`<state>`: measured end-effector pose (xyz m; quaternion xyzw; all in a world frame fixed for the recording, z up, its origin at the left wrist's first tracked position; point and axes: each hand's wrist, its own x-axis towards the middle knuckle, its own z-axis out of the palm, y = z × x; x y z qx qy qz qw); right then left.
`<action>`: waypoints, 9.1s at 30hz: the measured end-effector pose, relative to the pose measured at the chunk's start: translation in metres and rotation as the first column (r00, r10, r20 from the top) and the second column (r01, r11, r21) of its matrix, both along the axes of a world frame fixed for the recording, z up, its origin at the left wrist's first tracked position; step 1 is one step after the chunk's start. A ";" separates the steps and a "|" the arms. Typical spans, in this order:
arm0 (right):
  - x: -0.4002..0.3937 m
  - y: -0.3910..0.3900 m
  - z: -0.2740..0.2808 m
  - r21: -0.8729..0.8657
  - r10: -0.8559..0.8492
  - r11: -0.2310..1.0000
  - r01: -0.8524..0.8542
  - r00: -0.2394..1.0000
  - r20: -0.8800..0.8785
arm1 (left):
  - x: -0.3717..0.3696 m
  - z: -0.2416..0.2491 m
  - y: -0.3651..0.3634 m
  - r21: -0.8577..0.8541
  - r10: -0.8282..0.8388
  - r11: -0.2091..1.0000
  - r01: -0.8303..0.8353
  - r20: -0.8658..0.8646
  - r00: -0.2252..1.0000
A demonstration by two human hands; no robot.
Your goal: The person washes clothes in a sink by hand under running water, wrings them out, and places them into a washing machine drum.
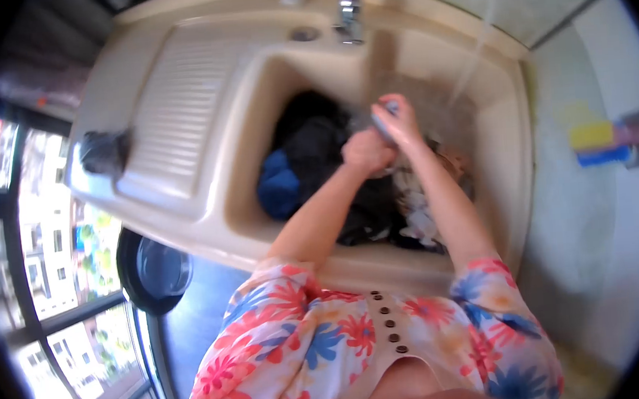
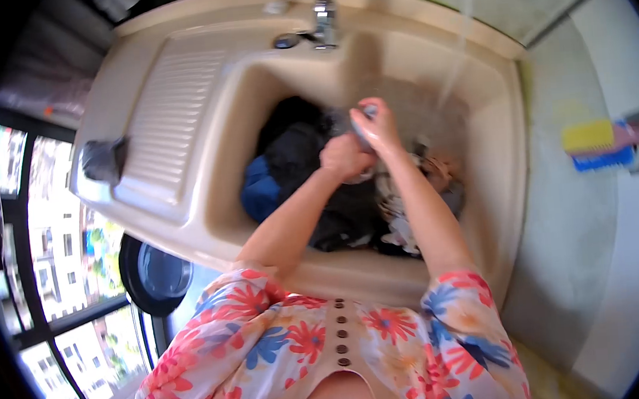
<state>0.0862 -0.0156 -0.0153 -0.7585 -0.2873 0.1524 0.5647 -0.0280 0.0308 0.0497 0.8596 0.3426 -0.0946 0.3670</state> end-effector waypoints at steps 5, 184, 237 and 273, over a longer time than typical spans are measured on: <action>-0.021 -0.029 0.025 0.080 0.093 0.995 -0.062 0.872 -0.480 | -0.007 0.002 0.001 0.142 -0.112 0.985 0.100 0.072 0.991; 0.138 0.020 -0.099 -0.516 0.064 0.852 -0.093 0.995 -0.072 | 0.097 -0.142 0.131 -0.126 -0.120 0.981 0.149 0.217 0.969; 0.066 0.025 -0.019 -0.362 0.016 0.930 0.067 0.975 0.220 | 0.163 -0.223 0.078 -0.936 0.606 -0.249 0.248 0.050 0.794; 0.177 -0.034 -0.076 -0.400 -0.345 0.893 0.208 0.887 -0.307 | 0.125 -0.149 0.089 -0.998 0.710 0.041 -0.046 -0.003 0.704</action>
